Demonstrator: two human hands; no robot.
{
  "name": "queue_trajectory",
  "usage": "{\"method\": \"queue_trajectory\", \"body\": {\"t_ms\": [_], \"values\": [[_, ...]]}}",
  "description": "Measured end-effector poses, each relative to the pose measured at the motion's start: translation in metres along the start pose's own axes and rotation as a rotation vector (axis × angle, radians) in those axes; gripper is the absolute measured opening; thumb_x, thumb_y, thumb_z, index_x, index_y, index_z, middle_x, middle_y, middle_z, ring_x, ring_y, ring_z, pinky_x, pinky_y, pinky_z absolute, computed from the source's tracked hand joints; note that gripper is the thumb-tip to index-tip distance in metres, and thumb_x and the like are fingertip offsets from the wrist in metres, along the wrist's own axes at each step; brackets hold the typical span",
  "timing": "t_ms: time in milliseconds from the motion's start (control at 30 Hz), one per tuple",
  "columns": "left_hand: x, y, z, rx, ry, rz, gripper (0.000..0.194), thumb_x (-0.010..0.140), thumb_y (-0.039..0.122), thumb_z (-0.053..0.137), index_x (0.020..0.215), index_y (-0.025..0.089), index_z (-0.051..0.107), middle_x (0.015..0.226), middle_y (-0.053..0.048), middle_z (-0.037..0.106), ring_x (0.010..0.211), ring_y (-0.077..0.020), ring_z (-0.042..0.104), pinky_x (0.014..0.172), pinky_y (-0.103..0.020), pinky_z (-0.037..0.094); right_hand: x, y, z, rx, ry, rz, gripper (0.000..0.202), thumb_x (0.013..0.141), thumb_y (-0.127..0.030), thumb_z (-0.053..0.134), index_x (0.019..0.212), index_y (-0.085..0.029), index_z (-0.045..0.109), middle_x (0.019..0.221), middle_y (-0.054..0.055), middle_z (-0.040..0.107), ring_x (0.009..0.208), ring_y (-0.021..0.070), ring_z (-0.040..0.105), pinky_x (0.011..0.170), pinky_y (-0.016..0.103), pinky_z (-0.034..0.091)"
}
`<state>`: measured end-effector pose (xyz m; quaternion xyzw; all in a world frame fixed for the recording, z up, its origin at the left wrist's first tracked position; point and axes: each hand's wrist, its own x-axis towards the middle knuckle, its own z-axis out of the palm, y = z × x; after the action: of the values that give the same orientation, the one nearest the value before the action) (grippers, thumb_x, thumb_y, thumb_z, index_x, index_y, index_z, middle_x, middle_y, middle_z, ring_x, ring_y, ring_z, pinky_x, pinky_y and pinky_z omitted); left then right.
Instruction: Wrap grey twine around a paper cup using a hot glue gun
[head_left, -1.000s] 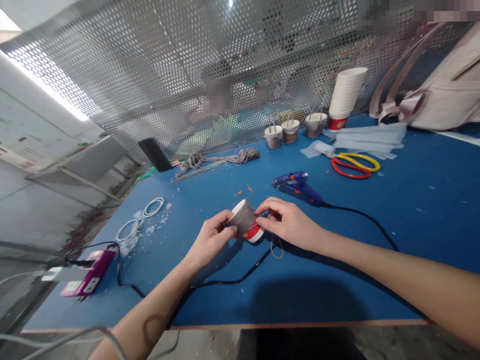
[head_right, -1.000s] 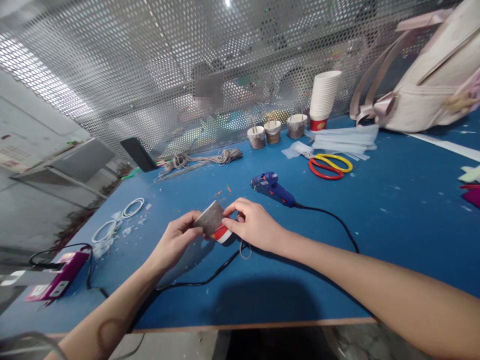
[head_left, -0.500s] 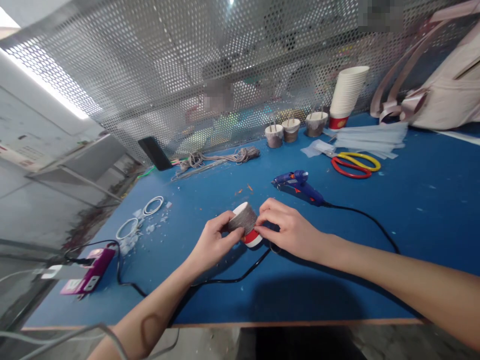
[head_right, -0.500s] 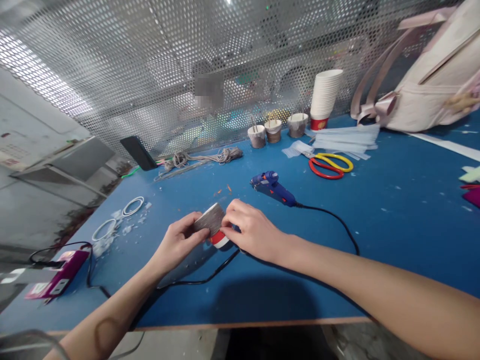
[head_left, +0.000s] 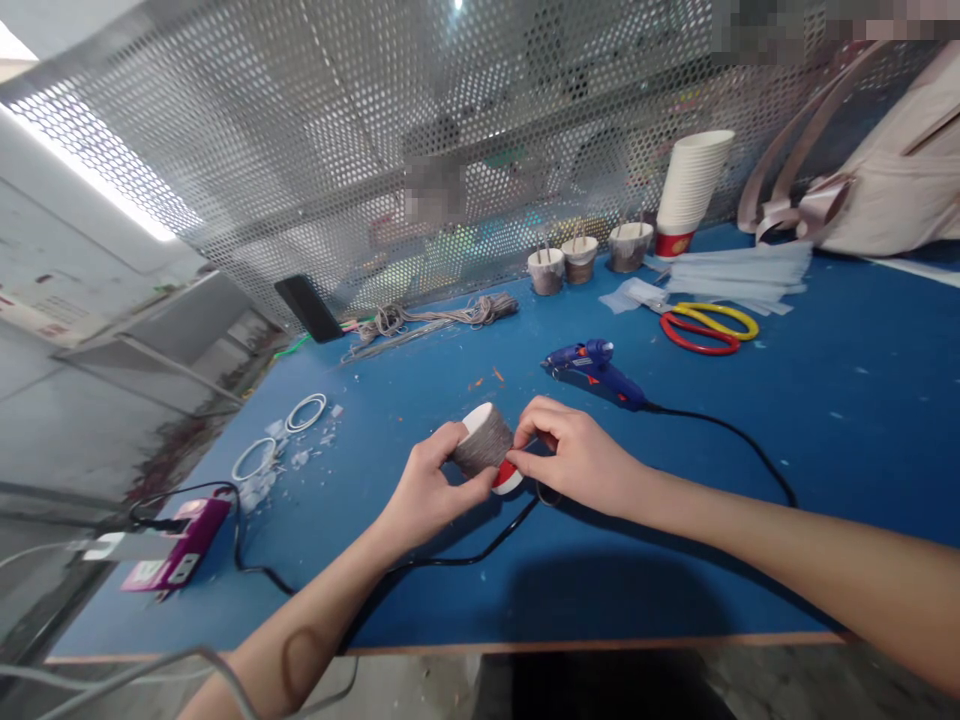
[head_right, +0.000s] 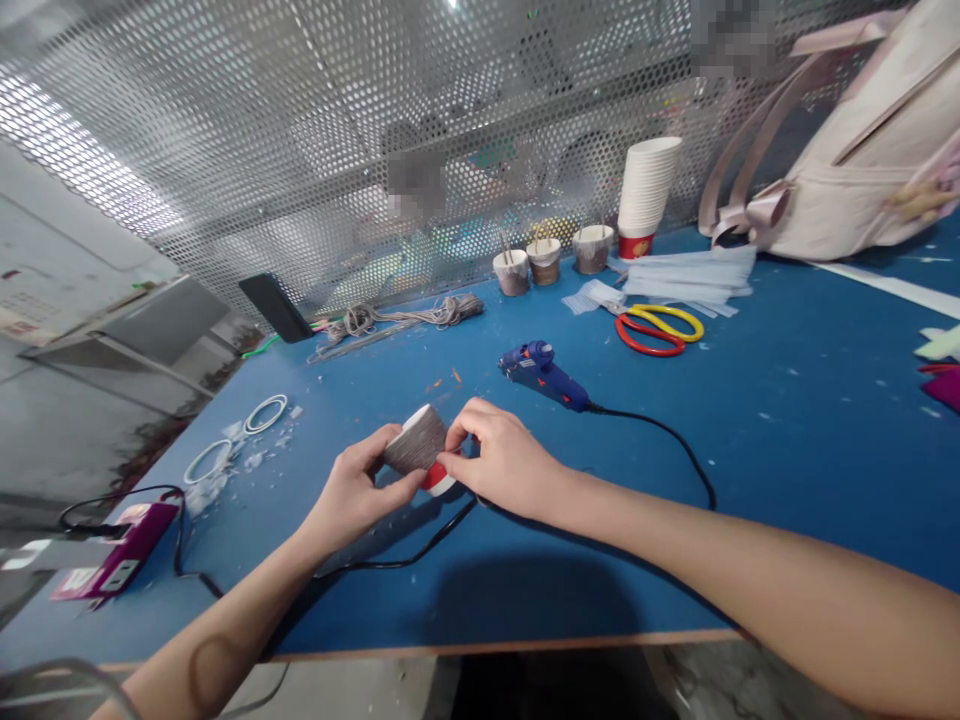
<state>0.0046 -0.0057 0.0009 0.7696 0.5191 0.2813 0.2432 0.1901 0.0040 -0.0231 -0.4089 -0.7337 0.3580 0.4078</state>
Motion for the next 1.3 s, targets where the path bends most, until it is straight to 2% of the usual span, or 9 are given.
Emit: {"method": "queue_trajectory", "body": {"t_ms": [233,433,633,867,1067,1200,1300], "values": [[0.000,-0.004,0.002,0.043,0.018,0.058,0.018,0.069,0.028,0.061,0.064,0.016,0.049,0.064,0.003,0.044,0.060,-0.0100,0.041,0.056,-0.023,0.035,0.001,-0.004,0.000,0.033,-0.004,0.080,0.013,0.072,-0.014,0.065,0.065,-0.018,0.054,0.073,-0.003,0.050,0.060,0.0090,0.042,0.058,0.025,0.034],[0.000,-0.001,0.001,0.077,0.041,0.119,0.016,0.069,0.025,0.058,0.060,0.017,0.048,0.061,0.003,0.044,0.060,-0.0108,0.041,0.055,-0.023,0.035,0.003,-0.006,-0.002,0.082,-0.016,0.172,0.011,0.073,-0.017,0.065,0.066,-0.017,0.056,0.067,-0.004,0.046,0.056,0.0085,0.039,0.055,0.024,0.033],[0.001,-0.005,-0.001,0.049,0.020,0.154,0.016,0.070,0.027,0.059,0.063,0.017,0.049,0.061,0.003,0.044,0.060,-0.0112,0.041,0.056,-0.023,0.035,0.004,-0.005,-0.002,0.089,-0.008,0.152,0.012,0.073,-0.017,0.064,0.065,-0.017,0.056,0.067,-0.004,0.045,0.057,0.0086,0.039,0.055,0.024,0.034],[0.000,-0.008,-0.001,0.046,0.060,0.109,0.017,0.070,0.027,0.063,0.061,0.016,0.055,0.063,0.001,0.050,0.060,-0.0112,0.045,0.057,-0.024,0.037,0.004,-0.006,-0.005,0.171,0.003,0.128,0.009,0.076,-0.019,0.058,0.069,-0.017,0.054,0.068,-0.003,0.050,0.057,0.0093,0.044,0.056,0.025,0.037],[0.001,-0.008,-0.003,0.013,0.129,0.121,0.012,0.070,0.023,0.065,0.063,0.015,0.060,0.061,0.002,0.053,0.058,-0.0107,0.047,0.055,-0.023,0.038,-0.004,-0.010,-0.004,0.277,0.018,-0.042,0.005,0.079,-0.015,0.051,0.077,-0.019,0.054,0.078,0.001,0.057,0.070,0.0122,0.053,0.066,0.026,0.044],[0.003,-0.009,-0.003,-0.065,0.156,0.041,0.010,0.071,0.024,0.064,0.068,0.015,0.064,0.064,0.001,0.057,0.061,-0.0117,0.051,0.059,-0.023,0.041,-0.013,-0.012,0.000,0.164,0.010,-0.299,0.011,0.079,-0.009,0.048,0.079,-0.019,0.053,0.081,0.003,0.059,0.074,0.0128,0.056,0.071,0.026,0.047],[0.004,-0.013,-0.003,-0.158,0.194,-0.046,0.013,0.071,0.027,0.064,0.073,0.014,0.066,0.069,0.000,0.061,0.063,-0.0130,0.054,0.061,-0.024,0.044,-0.020,-0.014,0.005,0.008,-0.072,-0.501,0.013,0.081,-0.007,0.045,0.085,-0.017,0.053,0.087,0.007,0.061,0.081,0.0138,0.057,0.075,0.026,0.049]]}}
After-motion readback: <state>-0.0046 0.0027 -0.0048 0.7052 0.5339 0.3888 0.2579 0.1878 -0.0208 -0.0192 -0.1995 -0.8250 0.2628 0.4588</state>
